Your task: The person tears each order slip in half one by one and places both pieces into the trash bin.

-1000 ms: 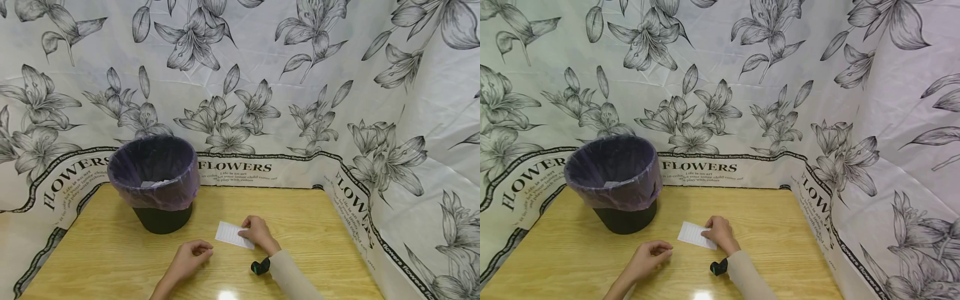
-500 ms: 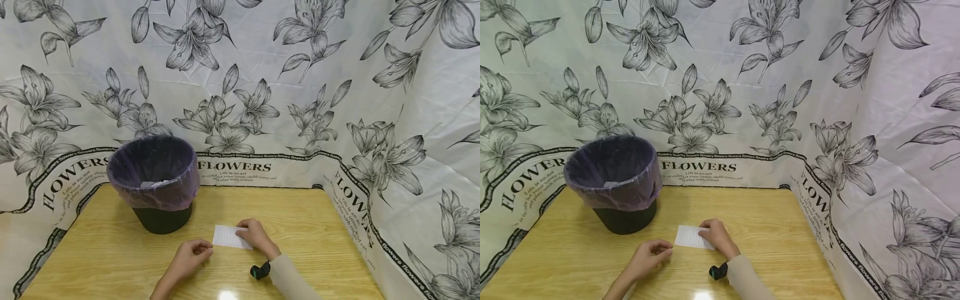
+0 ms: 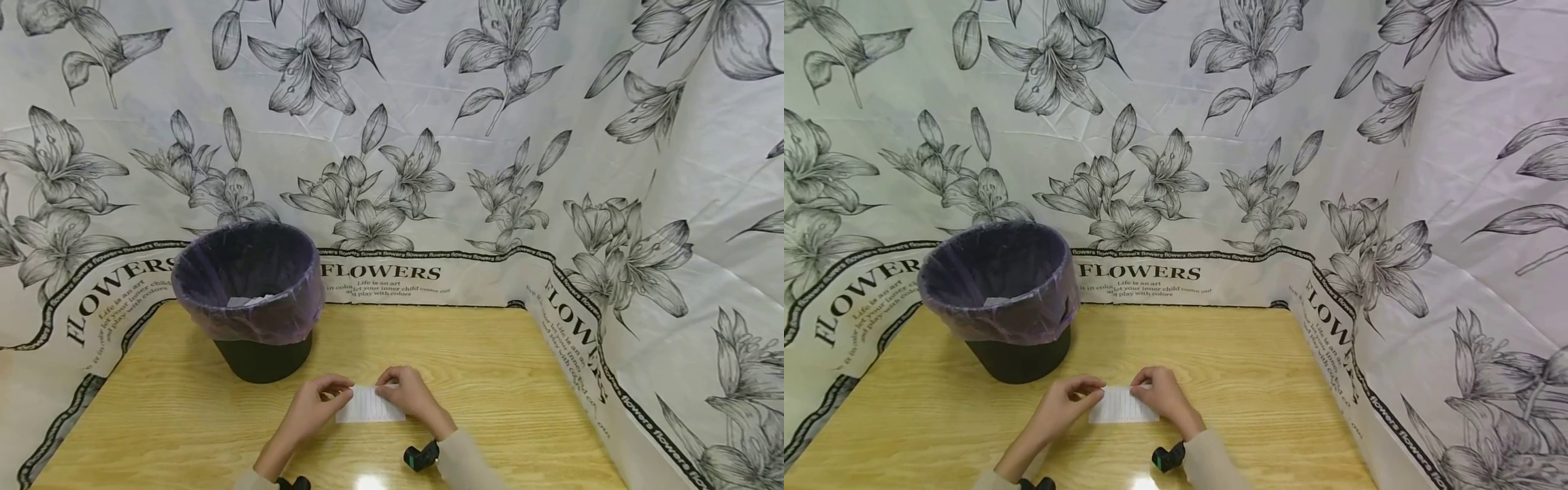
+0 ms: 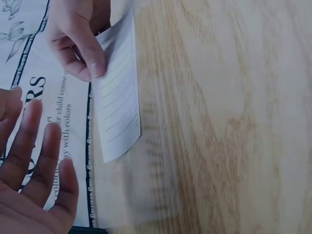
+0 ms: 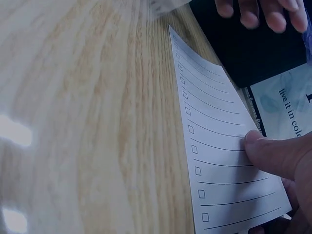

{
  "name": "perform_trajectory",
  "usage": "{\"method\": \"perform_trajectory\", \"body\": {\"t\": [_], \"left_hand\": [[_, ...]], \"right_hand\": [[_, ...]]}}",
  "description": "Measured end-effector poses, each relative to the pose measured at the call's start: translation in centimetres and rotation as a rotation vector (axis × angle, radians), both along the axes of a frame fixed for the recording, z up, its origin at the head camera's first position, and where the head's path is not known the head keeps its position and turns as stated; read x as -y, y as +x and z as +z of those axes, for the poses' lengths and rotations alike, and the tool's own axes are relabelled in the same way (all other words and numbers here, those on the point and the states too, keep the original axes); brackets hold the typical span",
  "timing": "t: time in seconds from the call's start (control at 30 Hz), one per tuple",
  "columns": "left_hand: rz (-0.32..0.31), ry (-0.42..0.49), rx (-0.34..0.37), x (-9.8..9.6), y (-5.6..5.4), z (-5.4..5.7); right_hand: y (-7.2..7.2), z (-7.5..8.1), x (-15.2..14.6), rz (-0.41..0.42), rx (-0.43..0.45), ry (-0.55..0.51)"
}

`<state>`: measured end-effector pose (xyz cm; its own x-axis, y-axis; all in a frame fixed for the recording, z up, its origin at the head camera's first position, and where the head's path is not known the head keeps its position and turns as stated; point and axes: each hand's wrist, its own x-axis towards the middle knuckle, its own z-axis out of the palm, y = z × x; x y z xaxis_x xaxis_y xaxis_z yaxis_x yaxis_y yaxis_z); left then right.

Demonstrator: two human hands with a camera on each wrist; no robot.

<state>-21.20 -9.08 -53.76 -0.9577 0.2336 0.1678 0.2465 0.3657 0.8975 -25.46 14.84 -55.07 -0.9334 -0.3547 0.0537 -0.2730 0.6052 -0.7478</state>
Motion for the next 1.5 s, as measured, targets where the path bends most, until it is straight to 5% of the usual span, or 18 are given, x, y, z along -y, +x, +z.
{"method": "perform_trajectory", "body": {"t": [0.33, 0.6, 1.5], "left_hand": [[0.013, -0.019, -0.054, -0.7, -1.4, -1.9], [0.011, -0.085, -0.029, -1.0, -1.8, -3.5], [-0.004, -0.236, -0.005, -1.9, -2.3, -3.4]], "right_hand": [[1.0, -0.5, 1.1, -0.011, 0.018, -0.079], [1.5, -0.6, 1.5, -0.032, 0.017, -0.09], [1.2, -1.0, 1.1, 0.035, 0.071, -0.117]]}}
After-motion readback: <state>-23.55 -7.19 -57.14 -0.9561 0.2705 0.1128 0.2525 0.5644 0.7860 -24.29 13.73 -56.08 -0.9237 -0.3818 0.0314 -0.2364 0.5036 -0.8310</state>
